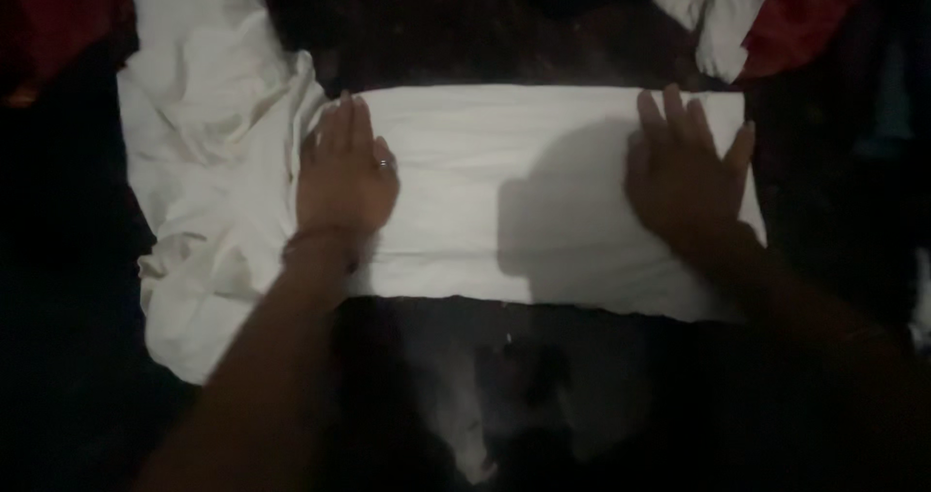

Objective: The person folds a white t-shirt on a dark surface, smoothing and aligning it before folding it into a compact rectangle. They then pick up a black garment and begin folding it in a similar manner.

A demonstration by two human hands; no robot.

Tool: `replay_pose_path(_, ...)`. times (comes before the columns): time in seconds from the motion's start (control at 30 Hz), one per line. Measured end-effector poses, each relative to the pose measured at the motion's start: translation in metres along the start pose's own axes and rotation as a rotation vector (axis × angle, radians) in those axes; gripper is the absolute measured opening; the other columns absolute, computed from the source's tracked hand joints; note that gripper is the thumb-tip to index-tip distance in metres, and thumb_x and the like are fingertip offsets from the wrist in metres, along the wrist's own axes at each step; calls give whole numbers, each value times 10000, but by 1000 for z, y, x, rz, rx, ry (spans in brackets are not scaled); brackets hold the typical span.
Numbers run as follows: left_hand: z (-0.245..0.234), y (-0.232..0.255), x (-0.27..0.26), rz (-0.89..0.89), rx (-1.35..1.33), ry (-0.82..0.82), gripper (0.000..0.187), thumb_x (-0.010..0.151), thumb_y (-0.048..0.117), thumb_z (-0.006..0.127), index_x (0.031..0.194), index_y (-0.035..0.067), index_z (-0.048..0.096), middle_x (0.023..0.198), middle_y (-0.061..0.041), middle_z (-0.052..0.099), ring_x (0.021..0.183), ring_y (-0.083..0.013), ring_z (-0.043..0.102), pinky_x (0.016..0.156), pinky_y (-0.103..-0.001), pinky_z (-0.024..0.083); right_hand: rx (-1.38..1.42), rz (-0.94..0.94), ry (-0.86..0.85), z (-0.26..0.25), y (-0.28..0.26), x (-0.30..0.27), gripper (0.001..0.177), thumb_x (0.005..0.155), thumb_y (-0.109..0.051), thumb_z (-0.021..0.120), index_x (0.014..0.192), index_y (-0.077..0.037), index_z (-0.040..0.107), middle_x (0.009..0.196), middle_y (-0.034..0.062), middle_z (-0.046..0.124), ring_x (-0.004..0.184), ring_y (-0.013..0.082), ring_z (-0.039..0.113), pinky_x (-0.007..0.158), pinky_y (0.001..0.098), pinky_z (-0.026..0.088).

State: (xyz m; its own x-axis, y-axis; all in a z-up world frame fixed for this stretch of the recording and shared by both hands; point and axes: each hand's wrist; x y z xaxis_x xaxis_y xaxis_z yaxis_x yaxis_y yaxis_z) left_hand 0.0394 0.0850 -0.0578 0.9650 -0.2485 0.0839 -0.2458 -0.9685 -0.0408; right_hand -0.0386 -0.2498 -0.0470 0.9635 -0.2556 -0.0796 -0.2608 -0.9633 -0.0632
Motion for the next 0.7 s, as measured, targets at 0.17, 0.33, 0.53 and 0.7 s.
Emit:
replay_pose_path(0.17, 20, 97, -19, 349, -294, 68, 622, 1055, 406, 249, 1613, 133, 210, 1688, -63, 244, 1556, -197, 197, 1264, -505, 60, 7, -187, 160, 28, -49, -15, 665, 1050, -406, 348, 1576, -2, 296, 1648, 184, 225, 1512, 365, 224, 1147, 703, 126)
replay_pose_path(0.33, 26, 68, -31, 268, -314, -53, 594, 1048, 367, 269, 1609, 174, 241, 1678, -19, 265, 1537, -200, 222, 1244, -512, 63, 109, -150, 21, 16, -38, -34, 621, 1045, -431, 343, 1564, -90, 348, 1641, 141, 318, 1513, 326, 310, 1215, 655, 169)
replay_pose_path(0.53, 1, -4, -38, 39, -291, 96, 623, 1066, 387, 244, 1611, 86, 274, 1693, -97, 253, 1573, -271, 198, 1251, -460, 126, -162, -52, 30, 0, 8, -26, 628, 1033, -420, 317, 1587, -131, 260, 1650, 157, 233, 1498, 341, 229, 1131, 728, 122)
replay_pose_path(0.7, 9, 83, -47, 102, -182, 101, 656, 1064, 405, 236, 1602, 28, 247, 1681, -129, 202, 1552, -275, 137, 1219, -590, 8, -151, -142, -66, 15, -69, -47, 704, 1023, -478, 304, 1578, -56, 214, 1675, 185, 138, 1520, 382, 157, 1122, 726, 117)
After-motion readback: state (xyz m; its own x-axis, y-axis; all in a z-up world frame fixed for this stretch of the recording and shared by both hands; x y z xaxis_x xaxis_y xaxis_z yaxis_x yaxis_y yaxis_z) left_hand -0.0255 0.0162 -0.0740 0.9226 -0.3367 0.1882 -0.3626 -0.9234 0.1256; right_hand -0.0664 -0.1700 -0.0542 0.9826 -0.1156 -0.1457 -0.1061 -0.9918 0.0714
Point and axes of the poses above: each hand's wrist, its own x-axis towards the middle knuckle, its own z-axis out of the palm, y = z × x
